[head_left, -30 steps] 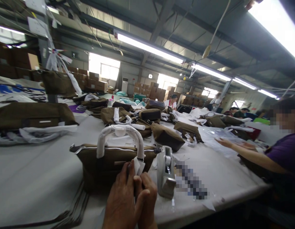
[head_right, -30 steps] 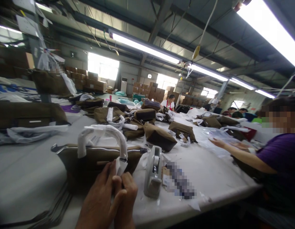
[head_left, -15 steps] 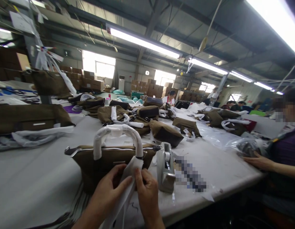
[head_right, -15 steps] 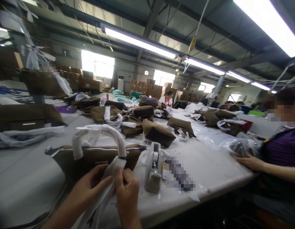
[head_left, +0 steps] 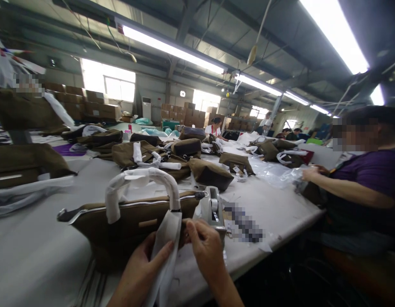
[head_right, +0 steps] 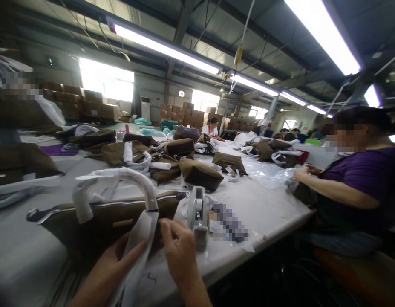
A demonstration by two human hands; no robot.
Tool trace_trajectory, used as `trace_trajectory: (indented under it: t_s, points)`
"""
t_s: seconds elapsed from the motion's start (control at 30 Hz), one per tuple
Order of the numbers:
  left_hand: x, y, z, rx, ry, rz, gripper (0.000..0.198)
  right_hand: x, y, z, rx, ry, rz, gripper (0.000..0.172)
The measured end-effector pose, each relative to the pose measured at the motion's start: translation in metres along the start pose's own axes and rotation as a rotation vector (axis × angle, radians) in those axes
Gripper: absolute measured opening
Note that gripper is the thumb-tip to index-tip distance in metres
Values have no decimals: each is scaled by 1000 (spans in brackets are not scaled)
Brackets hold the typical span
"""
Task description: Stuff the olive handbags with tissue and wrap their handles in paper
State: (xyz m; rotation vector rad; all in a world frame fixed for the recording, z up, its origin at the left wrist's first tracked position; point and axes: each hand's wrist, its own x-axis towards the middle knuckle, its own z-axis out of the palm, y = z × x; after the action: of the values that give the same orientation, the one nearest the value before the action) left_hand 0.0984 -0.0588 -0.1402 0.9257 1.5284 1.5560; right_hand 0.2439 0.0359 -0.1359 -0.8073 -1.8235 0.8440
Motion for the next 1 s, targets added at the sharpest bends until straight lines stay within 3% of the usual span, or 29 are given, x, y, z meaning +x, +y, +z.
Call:
trace_trajectory:
  t_s: [0.13,0.27,0.4,0.6,0.77,0.9,1.0]
  points:
    - [-3,0,2,12,42,-44,54,16,28,-56,-177,341,111,44]
    - [-1,-3,2,-14,28,-61,56,23,51,-79,-127,262,315,57]
    - [1,-4,0,-36,9,-80,57,15,52,-81,17,188,423,72]
    - [5,-10,-2,5,15,-68,54,-6,36,-81,327,237,513,62]
    - [5,-8,-1,20,37,-69,52,-18,19,-86,245,242,492,57]
    - [4,-6,-2,21,39,-82,51,-34,16,-84,356,185,656,62]
    - [4,-5,-2,31,34,-85,49,-47,29,-73,474,255,771,60]
